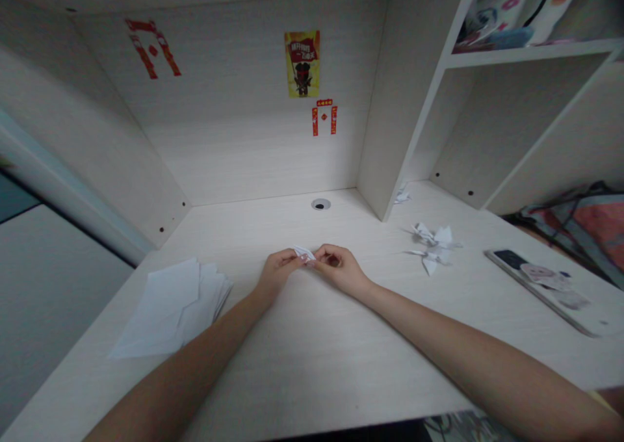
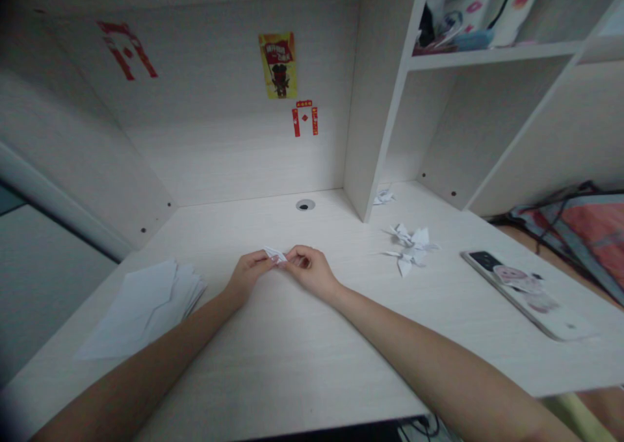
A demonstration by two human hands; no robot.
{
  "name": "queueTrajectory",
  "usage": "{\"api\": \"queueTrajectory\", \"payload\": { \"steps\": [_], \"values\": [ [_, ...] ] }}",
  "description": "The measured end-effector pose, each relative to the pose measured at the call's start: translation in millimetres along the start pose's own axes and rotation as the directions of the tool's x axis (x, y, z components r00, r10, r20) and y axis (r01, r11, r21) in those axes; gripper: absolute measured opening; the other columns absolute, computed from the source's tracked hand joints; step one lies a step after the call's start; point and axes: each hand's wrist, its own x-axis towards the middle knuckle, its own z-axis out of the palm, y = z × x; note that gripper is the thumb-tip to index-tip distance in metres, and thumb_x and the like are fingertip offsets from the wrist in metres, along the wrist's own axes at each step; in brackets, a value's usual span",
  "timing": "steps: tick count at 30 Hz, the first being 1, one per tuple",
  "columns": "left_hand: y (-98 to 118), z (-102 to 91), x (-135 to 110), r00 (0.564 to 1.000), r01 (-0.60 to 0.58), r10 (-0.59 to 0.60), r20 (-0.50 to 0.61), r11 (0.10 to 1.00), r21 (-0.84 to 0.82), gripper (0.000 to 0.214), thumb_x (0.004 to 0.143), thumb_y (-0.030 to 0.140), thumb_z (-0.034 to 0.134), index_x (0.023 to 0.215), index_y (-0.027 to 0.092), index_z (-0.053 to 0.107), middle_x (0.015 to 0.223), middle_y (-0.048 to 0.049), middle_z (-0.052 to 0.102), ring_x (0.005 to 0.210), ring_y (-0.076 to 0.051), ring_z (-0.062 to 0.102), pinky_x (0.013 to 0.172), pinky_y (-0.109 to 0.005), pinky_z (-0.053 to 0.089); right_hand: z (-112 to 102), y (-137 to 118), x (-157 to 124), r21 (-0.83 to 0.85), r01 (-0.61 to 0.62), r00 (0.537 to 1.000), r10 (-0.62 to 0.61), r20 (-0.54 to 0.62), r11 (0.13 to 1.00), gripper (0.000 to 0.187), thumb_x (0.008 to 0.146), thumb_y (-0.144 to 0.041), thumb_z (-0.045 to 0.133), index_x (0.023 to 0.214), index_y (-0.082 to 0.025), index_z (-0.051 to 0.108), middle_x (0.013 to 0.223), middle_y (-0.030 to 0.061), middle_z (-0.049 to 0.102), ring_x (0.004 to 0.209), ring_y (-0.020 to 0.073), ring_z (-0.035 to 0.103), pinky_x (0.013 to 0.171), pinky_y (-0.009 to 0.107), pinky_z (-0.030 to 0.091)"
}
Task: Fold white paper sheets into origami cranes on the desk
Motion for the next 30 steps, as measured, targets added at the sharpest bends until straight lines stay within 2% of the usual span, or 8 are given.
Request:
{"api": "queueTrajectory", "payload": {
  "steps": [5,8,11,15,18,22,26,30],
  "values": [
    [-1,1.0,1,1.0,-0.007,0.007,0.014,1.0,-0.024,0.023,0.069,0.034,0.065,0.073,0.012,0.069,0.073,-0.0043,0.068,0.073,-0.018,0.059,0.074,-0.028,0.044,-1,-5,-1,-0.004,0.016,1.0,-0.016,-0.004,1.0,0.022,0.074,-0.04,0.061,0.069,-0.018,0.062,0.06,-0.0015,0.059,0.054,0.0107,0.049,0.051,0.022,0.036],
    [-2,2.0,3,0.999,-0.027,0.027,-0.035,1.0,-0.005,0.025,0.069,0.036,0.065,0.073,0.012,0.07,0.074,-0.0051,0.069,0.074,-0.018,0.06,0.075,-0.029,0.045,-2,-12,-5,-0.144,0.096,0.991,-0.108,-0.08,0.985,0.015,0.076,-0.033,0.058,0.07,-0.019,0.059,0.063,-0.0008,0.06,0.06,0.0127,0.052,0.058,0.024,0.04],
    [-4,3.1,3,0.997,-0.004,0.004,-0.073,1.0,0.004,0.028,0.071,0.038,0.063,0.079,0.012,0.072,0.079,-0.0064,0.07,0.075,-0.018,0.061,0.078,-0.03,0.046,-5,-18,-8,-0.259,0.101,0.978,-0.144,-0.152,0.96,0.01,0.076,-0.029,0.056,0.071,-0.02,0.054,0.063,-0.0016,0.058,0.059,0.0129,0.052,0.059,0.024,0.04],
    [-7,3.4,2,0.999,0.032,-0.032,-0.007,0.999,0.032,0.03,0.069,0.037,0.065,0.087,0.014,0.072,0.084,-0.0065,0.072,0.078,-0.019,0.062,0.079,-0.032,0.046,-7,-18,-7,-0.394,0.084,0.967,-0.171,-0.19,0.915,0.007,0.076,-0.027,0.056,0.072,-0.021,0.054,0.062,-0.0017,0.056,0.058,0.0133,0.05,0.057,0.025,0.037],
    [-10,2.2,3,1.0,0.008,-0.007,-0.005,0.999,0.046,0.03,0.069,0.038,0.065,0.087,0.014,0.072,0.085,-0.006,0.071,0.079,-0.019,0.062,0.078,-0.031,0.046,-8,-16,-7,-0.455,0.126,0.967,-0.212,-0.141,0.881,0.003,0.076,-0.025,0.057,0.077,-0.022,0.057,0.065,-0.0005,0.055,0.063,0.0148,0.05,0.059,0.026,0.037],
    [-12,0.0,5,0.999,-0.037,0.038,-0.027,0.998,0.058,0.03,0.071,0.04,0.062,0.079,0.013,0.071,0.075,-0.0046,0.069,0.072,-0.017,0.06,0.072,-0.028,0.046,-6,-19,-8,-0.437,0.241,0.961,-0.275,-0.017,0.867,0.016,0.078,-0.024,0.057,0.093,-0.023,0.06,0.074,0.0028,0.058,0.072,0.0177,0.052,0.067,0.029,0.039],
    [-8,-0.4,5,0.995,-0.041,0.046,-0.09,0.998,0.051,0.03,0.071,0.043,0.061,0.072,0.014,0.068,0.067,-0.0027,0.066,0.067,-0.016,0.057,0.067,-0.026,0.044,-6,-24,-9,-0.345,0.333,0.943,-0.314,0.112,0.877,0.029,0.078,-0.027,0.06,0.107,-0.024,0.058,0.083,0.0047,0.06,0.081,0.0197,0.053,0.077,0.033,0.041],
    [-6,0.7,5,0.987,-0.029,0.036,-0.154,0.998,0.049,0.034,0.072,0.047,0.058,0.067,0.015,0.066,0.063,-0.002,0.064,0.064,-0.015,0.055,0.064,-0.025,0.043,-7,-23,-7,-0.191,0.313,0.949,-0.299,0.101,0.93,0.028,0.086,-0.019,0.044,0.109,-0.025,0.059,0.089,0.0046,0.061,0.086,0.0177,0.055,0.08,0.032,0.042]
  ]
}}
